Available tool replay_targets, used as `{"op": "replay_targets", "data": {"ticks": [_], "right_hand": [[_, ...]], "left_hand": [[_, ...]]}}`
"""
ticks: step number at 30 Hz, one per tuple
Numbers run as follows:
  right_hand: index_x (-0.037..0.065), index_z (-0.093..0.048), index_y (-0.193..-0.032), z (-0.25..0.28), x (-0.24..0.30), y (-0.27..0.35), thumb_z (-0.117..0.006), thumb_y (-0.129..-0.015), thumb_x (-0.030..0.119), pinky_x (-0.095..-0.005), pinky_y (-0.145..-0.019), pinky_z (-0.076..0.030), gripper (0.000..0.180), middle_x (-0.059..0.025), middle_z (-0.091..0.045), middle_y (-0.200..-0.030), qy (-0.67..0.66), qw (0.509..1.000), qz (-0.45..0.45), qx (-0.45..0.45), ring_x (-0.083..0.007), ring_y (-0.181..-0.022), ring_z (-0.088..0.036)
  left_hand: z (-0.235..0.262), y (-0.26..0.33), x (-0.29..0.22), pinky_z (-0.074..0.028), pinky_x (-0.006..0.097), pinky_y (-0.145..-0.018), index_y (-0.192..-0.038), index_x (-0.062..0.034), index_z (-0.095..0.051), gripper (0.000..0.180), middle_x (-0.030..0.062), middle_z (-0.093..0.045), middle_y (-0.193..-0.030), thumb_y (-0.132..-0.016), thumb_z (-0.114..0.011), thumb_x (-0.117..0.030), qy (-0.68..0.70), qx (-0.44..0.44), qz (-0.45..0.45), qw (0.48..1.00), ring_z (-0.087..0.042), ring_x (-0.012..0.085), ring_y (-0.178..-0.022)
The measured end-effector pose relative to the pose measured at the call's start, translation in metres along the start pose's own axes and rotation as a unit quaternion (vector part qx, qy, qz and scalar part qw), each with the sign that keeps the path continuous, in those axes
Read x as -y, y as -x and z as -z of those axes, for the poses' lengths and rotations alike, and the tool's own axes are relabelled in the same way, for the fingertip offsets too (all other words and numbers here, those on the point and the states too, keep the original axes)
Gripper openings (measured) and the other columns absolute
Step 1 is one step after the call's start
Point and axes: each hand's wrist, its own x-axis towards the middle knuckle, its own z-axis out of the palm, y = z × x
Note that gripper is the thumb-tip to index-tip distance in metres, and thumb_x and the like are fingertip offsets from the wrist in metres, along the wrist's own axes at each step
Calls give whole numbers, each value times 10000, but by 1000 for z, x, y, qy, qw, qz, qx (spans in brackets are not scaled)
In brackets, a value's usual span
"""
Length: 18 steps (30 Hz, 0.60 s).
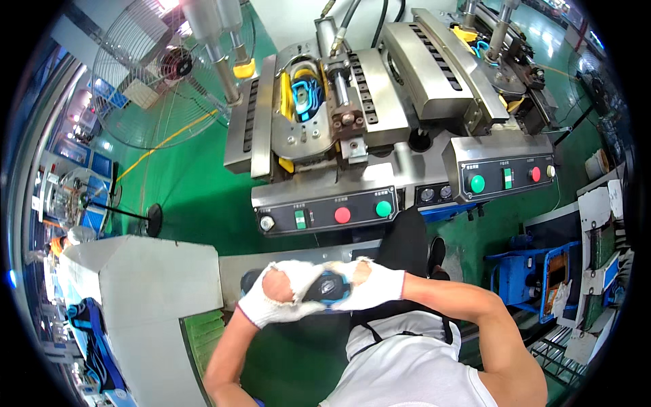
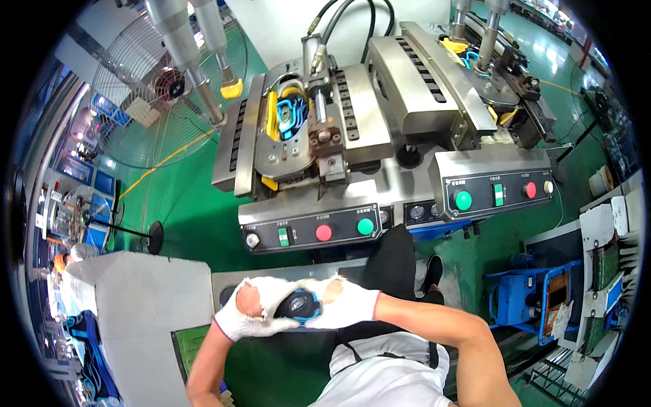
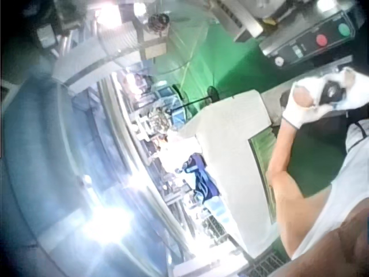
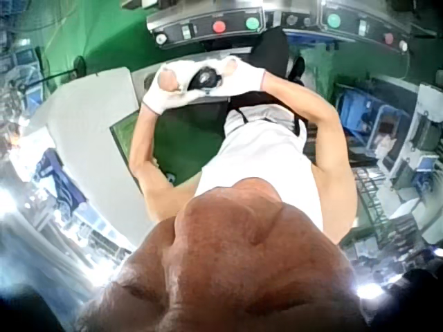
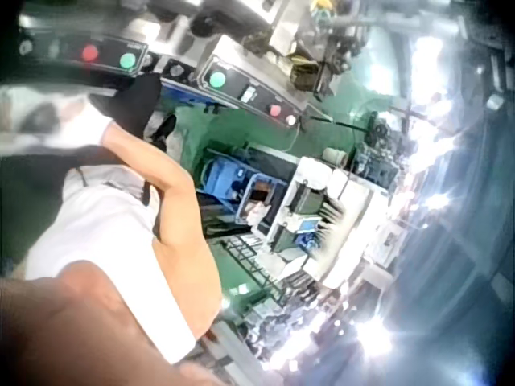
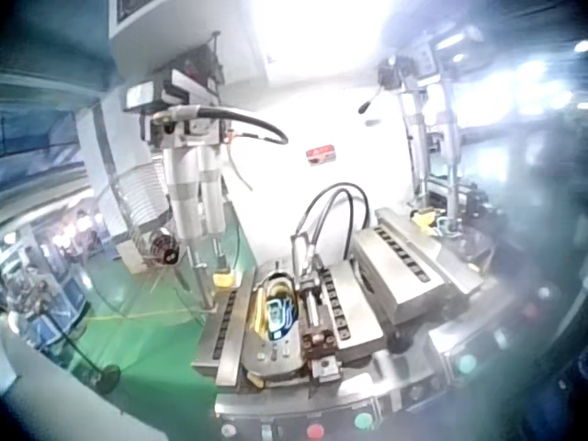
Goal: The person repeatedly picks up blue and black sneakers from a conveyor belt and places them into a machine. They press a green button to activate the machine, then remove the sneakers and place them back onto the belt. This cycle is performed multiple times throughout the video.
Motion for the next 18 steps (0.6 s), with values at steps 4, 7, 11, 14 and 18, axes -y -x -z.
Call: {"op": "replay_targets", "data": {"ticks": [4, 7, 11, 14, 18], "right_hand": [[30, -616, -1401, 37, -18, 71, -893, -836, 386, -331, -924, -558, 723, -91, -732, -1176, -213, 961, -159, -72, -139, -1000, -662], [68, -588, -1494, 30, -27, 140, -867, -867, 173, -265, -774, -536, 694, 0, -695, -1200, -425, 845, -256, -200, -88, -955, -617], [77, -345, -1657, 5, -51, 181, -894, -756, 115, -418, -1134, -472, 1057, -97, -523, -1569, -551, 742, -44, -380, -241, -1366, -550], [46, -203, -1690, 1, -45, 196, -909, -734, 117, -521, -1226, -391, 1190, -163, -379, -1673, -589, 664, 3, -460, -346, -1497, -432], [28, -309, -1645, -13, -40, 223, -890, -706, 41, -587, -1143, -481, 1104, -205, -487, -1588, -576, 621, 13, -532, -409, -1414, -532]], "left_hand": [[68, -107, 21, -579, 456, -893, -1248, -31, -672, 444, 185, -726, -1098, -884, -808, -245, -131, -141, -118, 974, -720, 355, -988], [96, -186, 93, -553, 419, -1015, -1319, -6, -647, 453, 192, -716, -1246, -945, -763, -235, -96, -312, 13, 945, -710, 341, -1143], [96, -275, 190, -467, 442, -1133, -1518, -7, -489, 774, 261, -592, -1471, -950, -734, -473, -121, -291, 248, 916, -588, 396, -1361], [73, -330, 250, -465, 470, -1133, -1564, -1, -402, 1007, 294, -576, -1473, -837, -786, -583, -98, -278, 351, 889, -560, 421, -1383], [53, -364, 266, -524, 502, -1049, -1397, 8, -456, 824, 320, -618, -1373, -809, -800, -455, -142, -274, 404, 861, -637, 458, -1253]]}}
